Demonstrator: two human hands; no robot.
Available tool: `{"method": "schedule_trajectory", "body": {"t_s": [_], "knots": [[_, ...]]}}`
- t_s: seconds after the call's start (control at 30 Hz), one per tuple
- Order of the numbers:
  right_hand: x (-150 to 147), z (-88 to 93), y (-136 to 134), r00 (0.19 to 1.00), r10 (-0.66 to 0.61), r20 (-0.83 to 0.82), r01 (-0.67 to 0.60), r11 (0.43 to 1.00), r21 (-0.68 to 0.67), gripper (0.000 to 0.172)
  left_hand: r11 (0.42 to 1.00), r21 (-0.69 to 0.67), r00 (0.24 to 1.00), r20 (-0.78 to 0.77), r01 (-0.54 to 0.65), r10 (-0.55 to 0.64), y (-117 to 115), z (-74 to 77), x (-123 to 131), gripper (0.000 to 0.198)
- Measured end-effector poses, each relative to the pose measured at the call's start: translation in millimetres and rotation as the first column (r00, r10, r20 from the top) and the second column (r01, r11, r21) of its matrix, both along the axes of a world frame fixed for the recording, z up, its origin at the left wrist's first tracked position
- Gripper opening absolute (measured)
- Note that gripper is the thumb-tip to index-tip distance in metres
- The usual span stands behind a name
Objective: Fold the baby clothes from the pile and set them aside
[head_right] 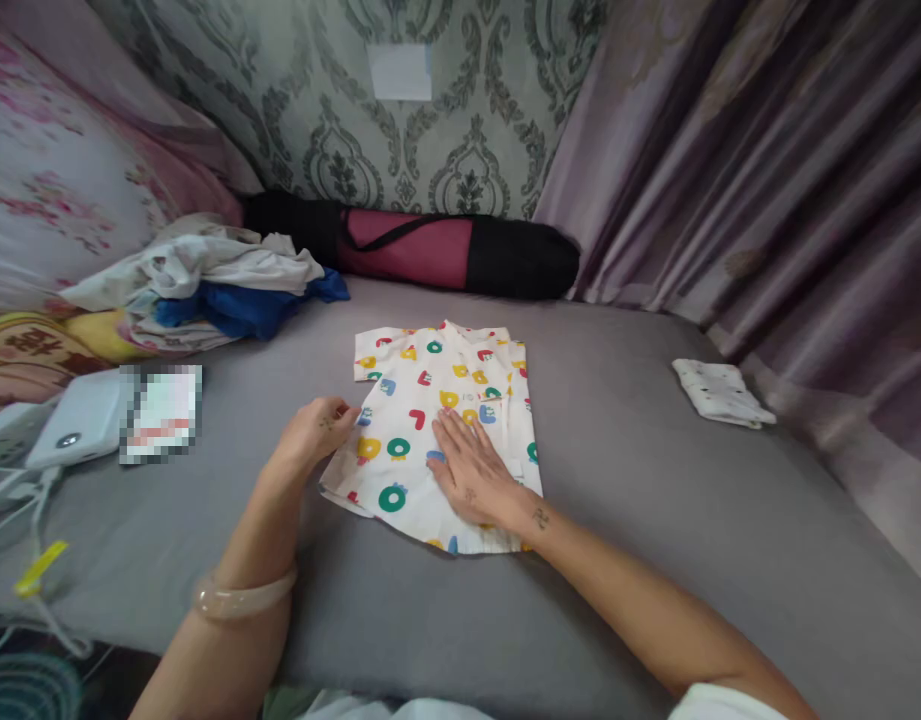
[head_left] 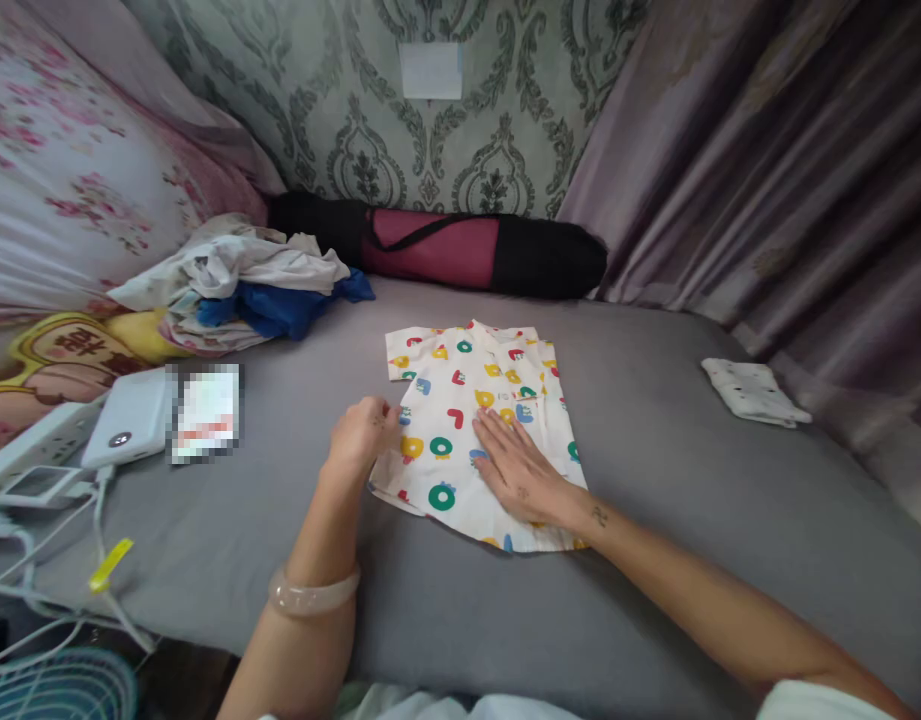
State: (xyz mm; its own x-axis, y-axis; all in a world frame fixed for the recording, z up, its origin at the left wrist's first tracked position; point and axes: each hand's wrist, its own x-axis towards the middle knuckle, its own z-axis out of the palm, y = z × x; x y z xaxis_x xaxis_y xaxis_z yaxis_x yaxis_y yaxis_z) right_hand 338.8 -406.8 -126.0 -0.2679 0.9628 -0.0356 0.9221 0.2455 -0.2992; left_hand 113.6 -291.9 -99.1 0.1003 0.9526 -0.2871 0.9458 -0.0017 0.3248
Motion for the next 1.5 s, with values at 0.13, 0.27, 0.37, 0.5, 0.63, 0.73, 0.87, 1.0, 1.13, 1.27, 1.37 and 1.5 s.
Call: {"method": "schedule_trajectory", "body": {"t_s": [0.13, 0.27, 0.37, 0.5, 0.63, 0.73, 0.87, 1.0, 1.13, 1.27, 1.37, 1.5], "knots": [[-4, 1.3, -11, 0.999, 0.002, -0.033, -0.002, 1.000, -0.010, 0.061, 1.000, 0.018, 1.000, -0.004, 0.022, -0.022, 0, -1.8, 1, 0.034], [-8, 5.9, -18, 0.998, 0.059, -0.031, -0.060, 0.998, -0.012, 0.059, 1.000, 0.016, 1.000, -0.007, 0.024, -0.024, 0, -2.6, 1, 0.033], [-9, 10.9, -23, 0.997, 0.080, -0.022, -0.080, 0.997, -0.022, 0.058, 1.000, 0.021, 1.000, -0.010, 0.019, -0.019, -2, -1.3, 2, 0.033], [-14, 12.3, -36, 0.993, 0.117, -0.030, -0.116, 0.993, 0.020, 0.057, 1.000, 0.005, 1.000, -0.008, 0.014, -0.014, -2, 0.3, 3, 0.032], [-19, 7.3, -49, 0.985, 0.173, -0.024, -0.173, 0.985, -0.003, 0.056, 1.000, -0.016, 1.000, -0.002, 0.016, -0.016, 0, -1.0, 2, 0.032], [-17, 13.1, -49, 0.981, 0.195, -0.014, -0.195, 0.980, -0.045, 0.056, 0.999, -0.029, 0.999, 0.022, 0.042, -0.042, -1, -2.8, 2, 0.030], [-9, 37.5, -21, 0.964, 0.256, -0.067, -0.262, 0.960, -0.101, 0.042, 0.999, -0.023, 0.998, 0.047, 0.043, -0.042, -3, -3.0, 2, 0.027], [-14, 52.2, 36, 0.977, 0.134, -0.165, -0.143, 0.989, -0.042, 0.032, 0.999, 0.004, 0.995, 0.086, 0.042, -0.042, -6, -2.5, 4, 0.022], [-40, 44.9, 107, 0.977, 0.010, -0.213, -0.009, 1.000, 0.006, 0.030, 0.998, 0.055, 0.993, 0.116, 0.021, -0.027, -6, -5.3, 5, 0.023], [-77, 33.9, 169, 0.990, -0.112, -0.088, 0.112, 0.994, -0.002, 0.028, 0.999, 0.038, 0.995, 0.099, 0.028, -0.032, -6, -6.5, 5, 0.027], [-104, 27.6, 199, 0.973, -0.229, -0.017, 0.229, 0.973, -0.006, 0.029, 0.998, 0.012, 0.995, 0.082, 0.062, -0.063, -6, -5.2, 6, 0.028], [-127, 20.1, 218, 0.948, -0.319, 0.004, 0.319, 0.948, 0.003, 0.037, 0.995, 0.004, 0.993, 0.071, 0.096, -0.096, -6, -4.4, 6, 0.028]]}}
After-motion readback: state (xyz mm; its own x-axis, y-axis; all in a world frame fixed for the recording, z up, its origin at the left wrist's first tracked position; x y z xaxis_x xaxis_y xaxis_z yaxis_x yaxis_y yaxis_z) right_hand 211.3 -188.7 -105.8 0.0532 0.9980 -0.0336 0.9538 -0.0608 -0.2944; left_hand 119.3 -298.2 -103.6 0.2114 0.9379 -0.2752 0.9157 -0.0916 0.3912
